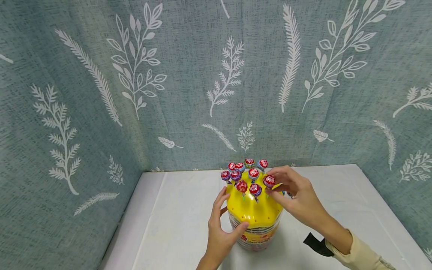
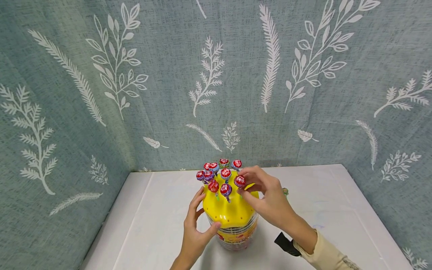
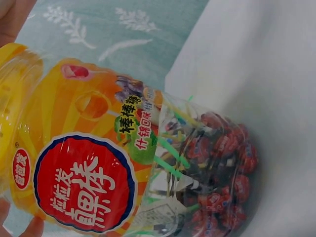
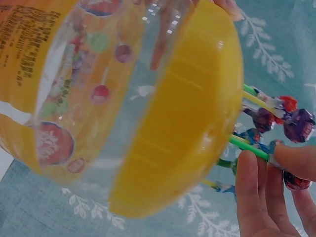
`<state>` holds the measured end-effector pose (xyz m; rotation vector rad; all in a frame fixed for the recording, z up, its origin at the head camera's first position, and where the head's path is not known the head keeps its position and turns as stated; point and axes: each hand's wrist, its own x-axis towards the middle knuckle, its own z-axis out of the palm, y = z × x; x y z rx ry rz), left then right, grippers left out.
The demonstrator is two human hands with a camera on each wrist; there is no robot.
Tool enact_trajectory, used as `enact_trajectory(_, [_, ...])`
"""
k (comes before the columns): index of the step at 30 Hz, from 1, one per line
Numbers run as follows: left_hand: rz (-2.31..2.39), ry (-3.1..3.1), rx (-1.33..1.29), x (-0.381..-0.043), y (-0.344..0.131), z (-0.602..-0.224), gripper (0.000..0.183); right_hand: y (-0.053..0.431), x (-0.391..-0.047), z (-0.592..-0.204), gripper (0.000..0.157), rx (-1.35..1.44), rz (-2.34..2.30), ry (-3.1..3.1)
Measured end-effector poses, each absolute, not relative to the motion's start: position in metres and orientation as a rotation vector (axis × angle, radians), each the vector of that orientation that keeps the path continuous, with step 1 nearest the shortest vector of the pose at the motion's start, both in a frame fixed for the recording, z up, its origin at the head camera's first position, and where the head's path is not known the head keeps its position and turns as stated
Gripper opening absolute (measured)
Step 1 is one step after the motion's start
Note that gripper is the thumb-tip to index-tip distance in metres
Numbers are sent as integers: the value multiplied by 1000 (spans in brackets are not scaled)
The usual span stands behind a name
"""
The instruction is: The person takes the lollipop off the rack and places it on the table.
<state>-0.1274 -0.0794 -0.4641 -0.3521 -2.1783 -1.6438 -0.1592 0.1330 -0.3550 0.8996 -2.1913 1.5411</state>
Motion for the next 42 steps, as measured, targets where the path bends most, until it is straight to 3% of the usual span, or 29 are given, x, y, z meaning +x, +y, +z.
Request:
enact_trajectory(20, [-1650, -2147, -372, -128, -80, -468, 72, 162, -162, -349, 49, 733, 1522, -2203])
enact_trajectory(42, [-1634, -2142, -381, -130, -80, -468, 73, 209, -184, -390, 49, 452, 1441, -2351])
